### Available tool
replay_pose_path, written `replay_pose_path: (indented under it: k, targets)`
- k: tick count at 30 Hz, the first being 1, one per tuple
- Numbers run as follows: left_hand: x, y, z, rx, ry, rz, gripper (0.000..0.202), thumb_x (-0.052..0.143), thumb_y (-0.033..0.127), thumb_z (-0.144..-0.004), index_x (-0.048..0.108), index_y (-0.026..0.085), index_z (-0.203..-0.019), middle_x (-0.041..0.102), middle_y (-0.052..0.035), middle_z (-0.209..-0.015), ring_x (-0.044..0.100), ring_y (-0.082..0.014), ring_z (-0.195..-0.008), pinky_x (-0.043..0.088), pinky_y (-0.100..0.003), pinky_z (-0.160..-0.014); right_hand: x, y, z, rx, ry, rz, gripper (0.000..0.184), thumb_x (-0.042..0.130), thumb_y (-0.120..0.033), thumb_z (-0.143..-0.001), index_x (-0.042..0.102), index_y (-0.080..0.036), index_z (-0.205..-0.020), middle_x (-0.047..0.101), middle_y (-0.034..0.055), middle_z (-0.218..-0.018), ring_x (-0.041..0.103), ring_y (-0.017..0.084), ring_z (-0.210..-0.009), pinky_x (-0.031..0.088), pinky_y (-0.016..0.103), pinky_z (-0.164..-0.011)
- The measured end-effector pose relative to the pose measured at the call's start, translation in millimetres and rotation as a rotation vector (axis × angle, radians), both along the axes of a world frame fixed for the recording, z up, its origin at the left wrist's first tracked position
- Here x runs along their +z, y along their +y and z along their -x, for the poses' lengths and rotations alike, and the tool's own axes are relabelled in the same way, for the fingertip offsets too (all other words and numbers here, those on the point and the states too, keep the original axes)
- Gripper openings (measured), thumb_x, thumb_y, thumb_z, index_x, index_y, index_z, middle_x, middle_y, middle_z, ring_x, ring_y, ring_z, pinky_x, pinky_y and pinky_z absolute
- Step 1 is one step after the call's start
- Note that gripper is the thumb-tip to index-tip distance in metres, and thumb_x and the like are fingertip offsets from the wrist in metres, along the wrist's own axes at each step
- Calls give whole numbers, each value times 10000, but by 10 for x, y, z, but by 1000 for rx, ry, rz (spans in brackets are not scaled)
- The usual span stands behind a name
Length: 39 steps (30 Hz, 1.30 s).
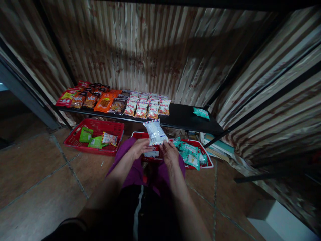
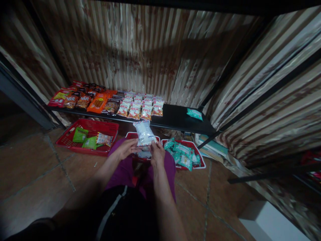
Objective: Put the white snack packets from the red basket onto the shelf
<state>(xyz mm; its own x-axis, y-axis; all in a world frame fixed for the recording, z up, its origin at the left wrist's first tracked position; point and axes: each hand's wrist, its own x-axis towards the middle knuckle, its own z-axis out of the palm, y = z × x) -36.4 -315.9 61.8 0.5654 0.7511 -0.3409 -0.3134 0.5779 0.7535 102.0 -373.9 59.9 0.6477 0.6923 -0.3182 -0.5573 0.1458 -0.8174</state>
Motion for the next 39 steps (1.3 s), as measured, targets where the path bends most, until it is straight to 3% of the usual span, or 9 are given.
replay_pose_path:
  k: [6,13,16,22,25,28,32,36,39]
  targets:
    - [-1,-169,-216,104,90,-131,160,699,253,-755,623,114,-774,690,-66,-676,664,-142,-596,520,-242,-613,-40,-11,-45,-63,-66,-28,294,820,-259,-494,633,-194,-712,643,-72,-646,572,52,-529,513,145,-494]
    - [-78,-198,-258,136,199,-207,105,620,229,-784,607,127,-767,676,-55,-631,631,-135,-530,507,-263,-594,-137,18,13,-97,-139,-50,316,786,-327,-496,644,-190,-742,619,-67,-621,521,61,-508,454,172,-485]
    - [-160,-138,-242,164,272,-228,141,599,199,-783,620,124,-901,705,-104,-839,672,-177,-702,525,-311,-689,-197,13,-31,-95,-290,-37,335,739,-385,-561,663,-189,-821,642,-45,-666,528,91,-540,446,214,-521]
    - [-112,137,-65,600,440,-573,441,700,170,-694,604,220,-1121,556,-73,-1282,487,-211,-1211,354,-307,-1036,-155,-98,-235,129,-727,22,266,670,-395,-663,722,-201,-837,699,11,-806,596,176,-743,462,301,-717]
    - [-21,206,1,531,332,-568,358,695,161,-688,650,227,-1037,625,-47,-1172,540,-197,-1122,381,-288,-996,-44,-144,-278,254,-890,-26,177,672,-360,-677,738,-232,-781,695,17,-817,600,188,-794,452,318,-773]
    - [17,199,7,461,245,-430,162,680,148,-677,670,190,-833,680,-19,-845,611,-161,-839,467,-248,-794,30,-166,-296,297,-955,-65,141,669,-351,-685,738,-250,-754,685,13,-800,592,188,-795,452,318,-772]
    - [-1,184,9,506,239,-347,63,671,203,-689,615,174,-683,591,33,-612,541,-104,-589,429,-192,-582,3,-173,-318,255,-807,-43,178,680,-370,-681,719,-230,-783,686,-4,-795,594,164,-762,461,284,-733]
    - [1,185,60,503,228,-351,119,678,268,-709,623,167,-678,622,17,-644,563,-105,-626,440,-207,-642,-81,-142,-308,165,-472,-71,258,728,-398,-622,684,-220,-803,674,-31,-736,585,127,-657,471,241,-635]
    - [12,130,79,357,163,-329,230,692,372,-711,669,151,-768,674,-32,-778,604,-141,-729,466,-251,-711,-151,-100,-282,121,-287,-78,303,754,-380,-567,658,-207,-796,674,-23,-720,594,129,-623,485,246,-604]
